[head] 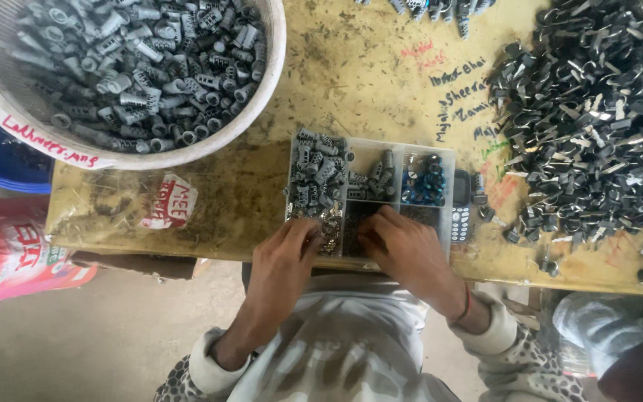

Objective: The person sits at a workbench and sorts small metal and plastic hardware components by hand. They pick individual pieces from piles on the table, manipulate each piece with both hands, and place it into a compartment of a plastic organizer box, occasionally reaching into the large bowl or side pile for more pieces.

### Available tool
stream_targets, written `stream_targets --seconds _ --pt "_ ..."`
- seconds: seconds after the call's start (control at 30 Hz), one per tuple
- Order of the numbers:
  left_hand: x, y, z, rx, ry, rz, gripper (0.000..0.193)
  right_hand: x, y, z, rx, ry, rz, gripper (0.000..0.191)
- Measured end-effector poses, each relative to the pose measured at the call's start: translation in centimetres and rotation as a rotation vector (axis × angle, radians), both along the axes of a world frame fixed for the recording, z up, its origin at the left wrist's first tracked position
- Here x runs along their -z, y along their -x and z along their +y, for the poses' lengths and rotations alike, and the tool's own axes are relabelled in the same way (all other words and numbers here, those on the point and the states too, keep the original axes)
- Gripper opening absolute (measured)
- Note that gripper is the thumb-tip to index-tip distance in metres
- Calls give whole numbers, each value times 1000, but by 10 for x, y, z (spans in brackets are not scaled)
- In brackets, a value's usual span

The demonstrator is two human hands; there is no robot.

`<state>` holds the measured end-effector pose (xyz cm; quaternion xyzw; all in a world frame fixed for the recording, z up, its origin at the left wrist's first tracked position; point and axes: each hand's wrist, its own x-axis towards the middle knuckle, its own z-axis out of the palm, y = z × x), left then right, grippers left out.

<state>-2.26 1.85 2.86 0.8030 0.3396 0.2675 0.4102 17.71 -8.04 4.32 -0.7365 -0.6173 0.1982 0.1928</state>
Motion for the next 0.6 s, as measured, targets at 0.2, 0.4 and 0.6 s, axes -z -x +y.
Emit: stream_targets --seconds 0.2,0.4,0.6 --pt "4 0 1 26 135 -131 11 6 0 -9 131 -39 167 12" --pt "15 -20 -9 147 791 -403 13 13 -12 -20 262 22 876 14" --pt "24 -36 -22 166 759 -507 17 16 -6 -33 253 -31 1290 21"
